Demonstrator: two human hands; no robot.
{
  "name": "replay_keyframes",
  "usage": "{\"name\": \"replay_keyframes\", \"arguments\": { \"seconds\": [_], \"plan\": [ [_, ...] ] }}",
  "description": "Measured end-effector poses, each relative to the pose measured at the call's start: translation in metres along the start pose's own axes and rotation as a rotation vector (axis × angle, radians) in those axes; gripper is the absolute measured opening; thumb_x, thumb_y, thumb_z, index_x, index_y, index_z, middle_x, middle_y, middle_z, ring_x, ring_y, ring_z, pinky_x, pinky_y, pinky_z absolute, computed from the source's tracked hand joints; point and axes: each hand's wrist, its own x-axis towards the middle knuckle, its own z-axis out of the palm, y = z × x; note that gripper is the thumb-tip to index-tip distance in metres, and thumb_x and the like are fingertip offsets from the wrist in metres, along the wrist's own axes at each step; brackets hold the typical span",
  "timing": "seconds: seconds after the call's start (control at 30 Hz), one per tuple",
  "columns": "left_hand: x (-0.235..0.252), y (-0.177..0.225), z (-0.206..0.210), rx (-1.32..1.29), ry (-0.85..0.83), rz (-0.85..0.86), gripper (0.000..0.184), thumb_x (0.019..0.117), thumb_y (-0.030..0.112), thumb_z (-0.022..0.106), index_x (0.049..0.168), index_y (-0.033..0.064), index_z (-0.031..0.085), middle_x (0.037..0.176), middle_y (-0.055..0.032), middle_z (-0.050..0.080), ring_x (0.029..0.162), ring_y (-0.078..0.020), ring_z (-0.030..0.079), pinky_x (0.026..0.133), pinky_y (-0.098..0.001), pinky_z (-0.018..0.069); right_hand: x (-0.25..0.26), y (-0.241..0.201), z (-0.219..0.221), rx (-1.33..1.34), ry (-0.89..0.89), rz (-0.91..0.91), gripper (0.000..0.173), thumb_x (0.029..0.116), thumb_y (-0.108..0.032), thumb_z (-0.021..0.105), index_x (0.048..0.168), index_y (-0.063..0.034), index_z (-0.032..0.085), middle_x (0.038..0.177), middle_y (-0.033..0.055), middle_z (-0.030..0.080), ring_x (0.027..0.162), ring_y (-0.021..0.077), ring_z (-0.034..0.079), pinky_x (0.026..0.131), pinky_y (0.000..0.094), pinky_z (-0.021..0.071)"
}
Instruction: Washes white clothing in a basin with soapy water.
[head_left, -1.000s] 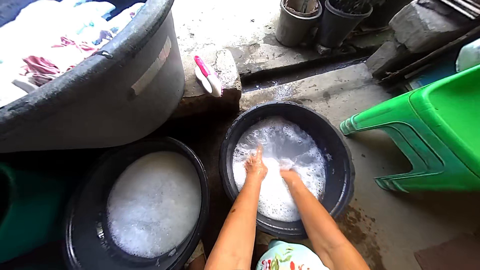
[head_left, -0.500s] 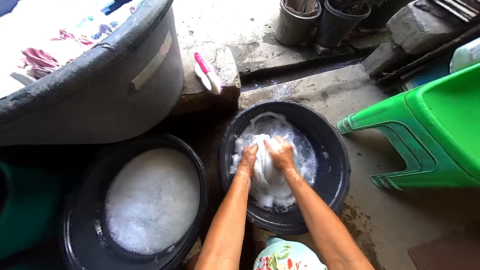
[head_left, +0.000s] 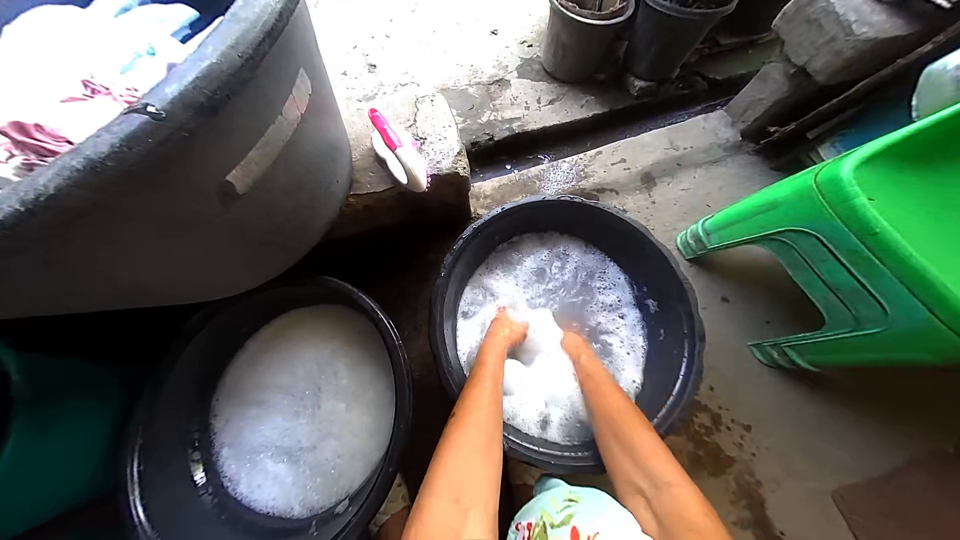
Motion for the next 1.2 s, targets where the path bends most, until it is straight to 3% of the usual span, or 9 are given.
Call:
{"name": "replay_keyframes", "arguments": {
  "seconds": [0.13,0.23,0.43,0.63,0.73,0.83,0.97,1.1,1.2],
  "plan": [
    [-0.006,-0.008,-0.003,-0.338,0.133,0.095,0.044,0.1110,0.013,0.041,0.143,-0.0154,0.045,0.149,-0.0335,0.046,0.143,-0.0387,0.043,0.121,-0.0466,0.0314,-0.012,-0.033,-0.023,-0.025,0.080,-0.163,0.060,0.1017,-0.029,0.062,0.149,0.0058,0.046,0.152,0.0280,0.048,0.145,0.0392,0.043,0.122,0.0528,0.0298],
    [0.003,-0.017,-0.001,-0.567,0.239,0.101,0.044,0.1133,0.014,0.032,0.148,-0.0111,0.040,0.152,-0.0278,0.045,0.141,-0.0296,0.045,0.118,-0.0384,0.0352,-0.030,-0.046,-0.019,0.028,0.203,-0.317,0.061,0.0925,-0.028,0.063,0.143,0.0044,0.054,0.152,0.0283,0.047,0.146,0.0410,0.039,0.122,0.0554,0.0286],
    [0.000,0.000,-0.017,-0.561,0.356,0.267,0.033,0.0979,0.011,0.065,0.123,-0.0097,0.064,0.118,-0.0259,0.067,0.114,-0.0298,0.063,0.103,-0.0445,0.0488,-0.044,-0.056,0.003,-0.144,0.595,-0.460,0.058,0.0885,-0.040,0.063,0.126,0.0033,0.068,0.130,0.0261,0.066,0.125,0.0435,0.061,0.098,0.0610,0.0508],
    [-0.006,-0.001,-0.006,-0.680,0.282,0.438,0.022,0.0840,0.006,0.075,0.100,-0.0053,0.064,0.091,-0.0128,0.066,0.086,-0.0172,0.065,0.082,-0.0362,0.0549,0.005,-0.034,-0.044,0.056,0.204,-0.042,0.056,0.1096,-0.038,0.032,0.135,0.0026,0.061,0.138,0.0267,0.061,0.134,0.0408,0.054,0.112,0.0609,0.0393],
    [-0.026,-0.007,-0.023,-0.423,0.374,0.304,0.067,0.0813,0.024,0.086,0.132,-0.0046,0.052,0.117,-0.0270,0.065,0.111,-0.0334,0.064,0.099,-0.0480,0.0522,0.010,-0.008,-0.049,0.190,0.158,-0.046,0.064,0.1078,-0.038,0.042,0.153,0.0070,0.036,0.150,0.0320,0.047,0.142,0.0420,0.046,0.118,0.0583,0.0349],
    [-0.043,-0.006,-0.040,0.077,0.294,0.115,0.122,0.0728,0.038,0.090,0.165,0.0179,0.012,0.151,-0.0273,0.046,0.128,-0.0448,0.057,0.104,-0.0618,0.0477,-0.002,0.021,-0.057,0.126,0.078,-0.070,0.094,0.0984,-0.058,0.057,0.160,0.0036,0.022,0.155,0.0323,0.041,0.145,0.0437,0.042,0.120,0.0595,0.0323],
    [-0.062,0.001,-0.017,0.600,0.112,0.056,0.117,0.0816,0.008,0.077,0.166,0.0346,0.000,0.160,-0.0327,0.027,0.116,-0.0544,0.059,0.092,-0.0699,0.0483,-0.033,0.028,-0.060,-0.078,-0.101,-0.018,0.121,0.0774,-0.045,0.088,0.160,0.0034,0.015,0.148,0.0342,0.046,0.138,0.0455,0.049,0.115,0.0604,0.0374],
    [-0.082,0.006,0.004,0.685,0.107,0.050,0.109,0.0858,0.004,0.071,0.166,0.0382,0.006,0.165,-0.0345,0.012,0.116,-0.0595,0.057,0.090,-0.0721,0.0467,-0.073,0.015,-0.063,-0.351,0.032,-0.135,0.066,0.0857,-0.023,0.080,0.140,0.0045,0.054,0.131,0.0310,0.062,0.126,0.0469,0.058,0.107,0.0650,0.0432],
    [-0.098,0.018,-0.007,0.562,0.100,0.175,0.110,0.0767,0.020,0.085,0.165,0.0368,0.020,0.168,-0.0292,0.007,0.128,-0.0583,0.048,0.096,-0.0709,0.0443,-0.115,-0.011,-0.086,-0.389,0.136,-0.278,0.043,0.0937,-0.022,0.070,0.131,-0.0003,0.064,0.126,0.0283,0.065,0.125,0.0455,0.059,0.106,0.0647,0.0431]
  ]
}}
